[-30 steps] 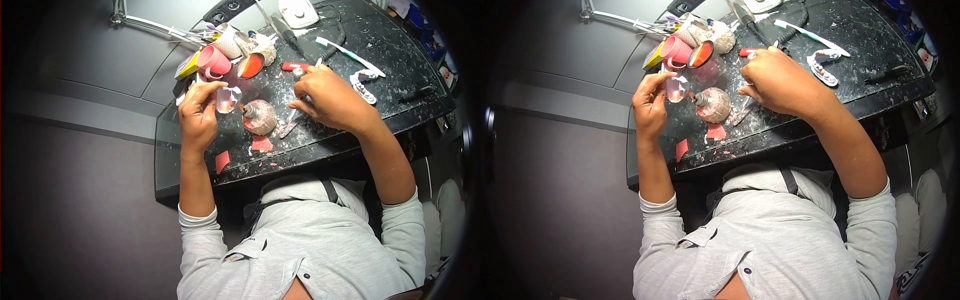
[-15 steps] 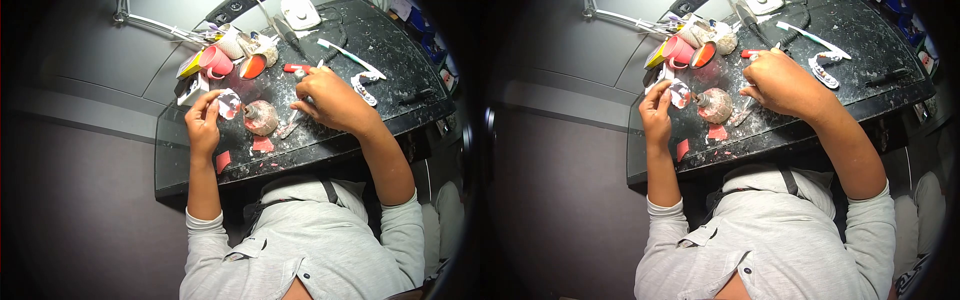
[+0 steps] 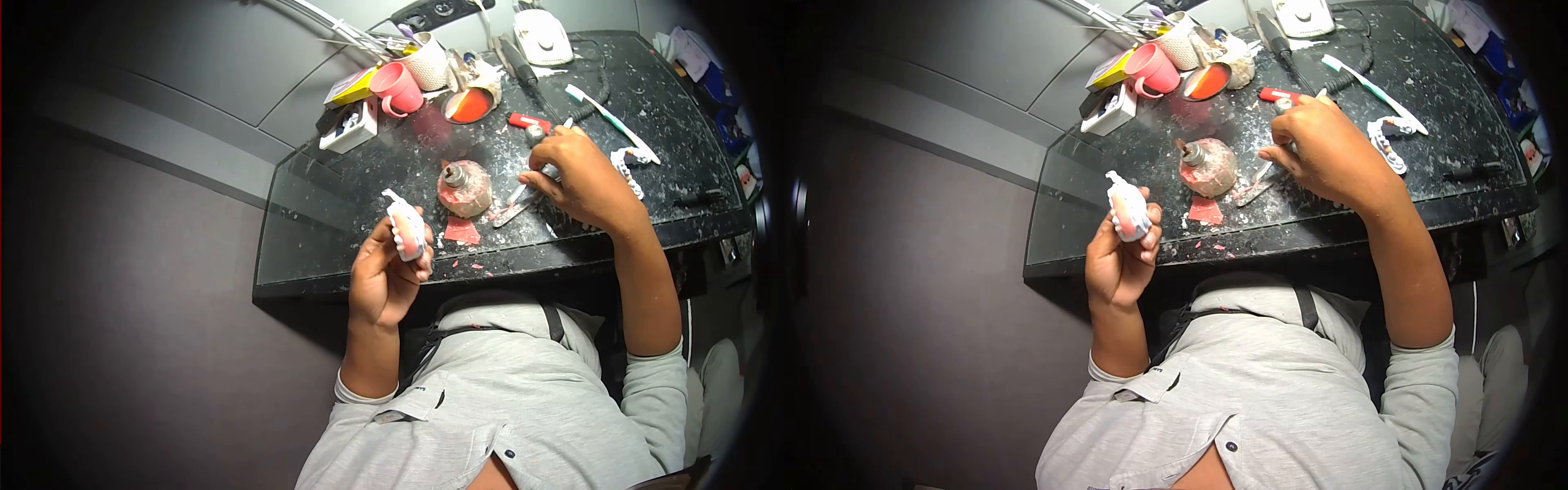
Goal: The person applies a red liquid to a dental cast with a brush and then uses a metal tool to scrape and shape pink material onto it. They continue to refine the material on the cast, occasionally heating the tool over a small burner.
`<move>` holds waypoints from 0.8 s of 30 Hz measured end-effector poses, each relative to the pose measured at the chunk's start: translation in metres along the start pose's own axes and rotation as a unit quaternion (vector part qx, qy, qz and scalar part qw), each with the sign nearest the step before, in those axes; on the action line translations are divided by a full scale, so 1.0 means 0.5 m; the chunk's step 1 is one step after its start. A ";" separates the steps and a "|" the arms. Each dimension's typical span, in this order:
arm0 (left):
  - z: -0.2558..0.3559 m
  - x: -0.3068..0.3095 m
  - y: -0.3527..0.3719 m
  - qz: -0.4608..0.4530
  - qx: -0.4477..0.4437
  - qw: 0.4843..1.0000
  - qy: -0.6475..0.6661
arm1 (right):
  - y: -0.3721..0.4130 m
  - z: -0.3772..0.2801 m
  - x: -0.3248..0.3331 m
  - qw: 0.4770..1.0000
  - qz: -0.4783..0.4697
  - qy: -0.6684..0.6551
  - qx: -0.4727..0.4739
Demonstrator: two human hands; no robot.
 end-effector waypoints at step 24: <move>-0.029 -0.114 0.074 -0.128 0.056 0.985 0.101 | -0.005 0.008 -0.001 0.999 -0.038 -0.011 -0.020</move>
Point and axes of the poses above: each hand's wrist, its own y-axis away from the middle knuckle, its own x-axis out of the back of the hand, z = x × y, the point moved 5 cm from there along -y, towards the middle knuckle, and after that the axes turned 6 degrees about x, right-handed, at the moved point
